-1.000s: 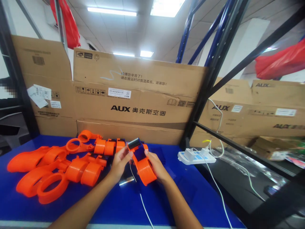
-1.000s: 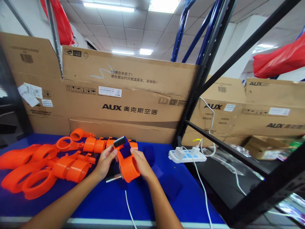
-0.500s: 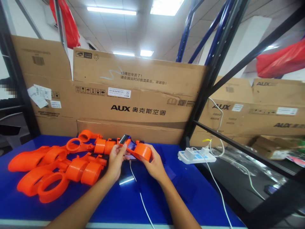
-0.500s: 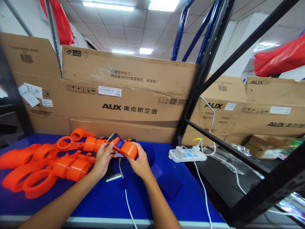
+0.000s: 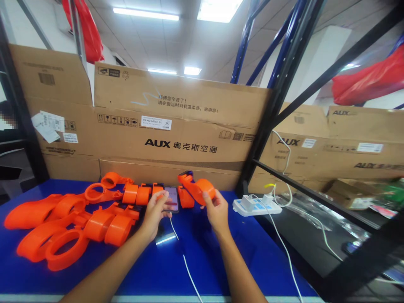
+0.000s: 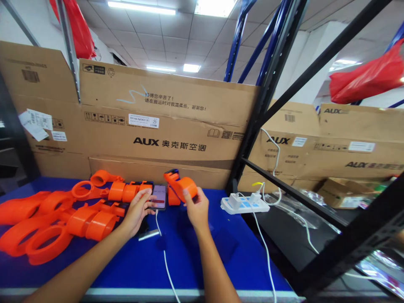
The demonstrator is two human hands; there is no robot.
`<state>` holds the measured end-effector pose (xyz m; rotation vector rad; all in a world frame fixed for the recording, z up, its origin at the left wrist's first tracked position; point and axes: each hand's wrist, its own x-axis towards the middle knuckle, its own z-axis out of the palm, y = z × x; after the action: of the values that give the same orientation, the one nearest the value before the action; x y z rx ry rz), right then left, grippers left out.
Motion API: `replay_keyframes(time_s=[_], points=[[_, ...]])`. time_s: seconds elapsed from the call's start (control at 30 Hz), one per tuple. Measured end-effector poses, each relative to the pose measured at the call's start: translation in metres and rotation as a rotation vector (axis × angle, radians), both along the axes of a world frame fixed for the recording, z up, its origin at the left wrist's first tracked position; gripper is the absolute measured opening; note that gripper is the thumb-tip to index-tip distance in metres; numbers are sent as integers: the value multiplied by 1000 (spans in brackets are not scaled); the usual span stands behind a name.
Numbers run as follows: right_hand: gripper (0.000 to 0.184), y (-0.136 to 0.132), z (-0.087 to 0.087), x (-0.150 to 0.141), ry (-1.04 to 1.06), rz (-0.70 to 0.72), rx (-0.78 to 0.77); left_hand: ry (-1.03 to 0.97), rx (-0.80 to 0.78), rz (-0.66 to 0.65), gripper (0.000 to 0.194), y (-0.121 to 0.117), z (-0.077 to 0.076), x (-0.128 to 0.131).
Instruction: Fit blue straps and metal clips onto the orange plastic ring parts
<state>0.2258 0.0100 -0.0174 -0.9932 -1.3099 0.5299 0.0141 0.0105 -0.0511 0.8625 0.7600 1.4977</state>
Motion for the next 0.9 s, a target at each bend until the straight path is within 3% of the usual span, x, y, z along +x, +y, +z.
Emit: replay_keyframes(time_s=[0.07,0.13,0.2,0.47,0.9], points=[[54,6,0,15,-4,-250,-5,14,-5,1,53,0,-3,0],[56,10,1,33,-150,-503,-12,25,-3,-1,52,0,-5,0],[59,13,0,49,-294,-618,-62,48,1,-11,52,0,-6,0],[64,17,-9,76,-445,-709,-280,110,7,-27,55,2,-10,0],[62,25,-18,80,-586,-652,-498,180,49,-27,54,0,-6,2]])
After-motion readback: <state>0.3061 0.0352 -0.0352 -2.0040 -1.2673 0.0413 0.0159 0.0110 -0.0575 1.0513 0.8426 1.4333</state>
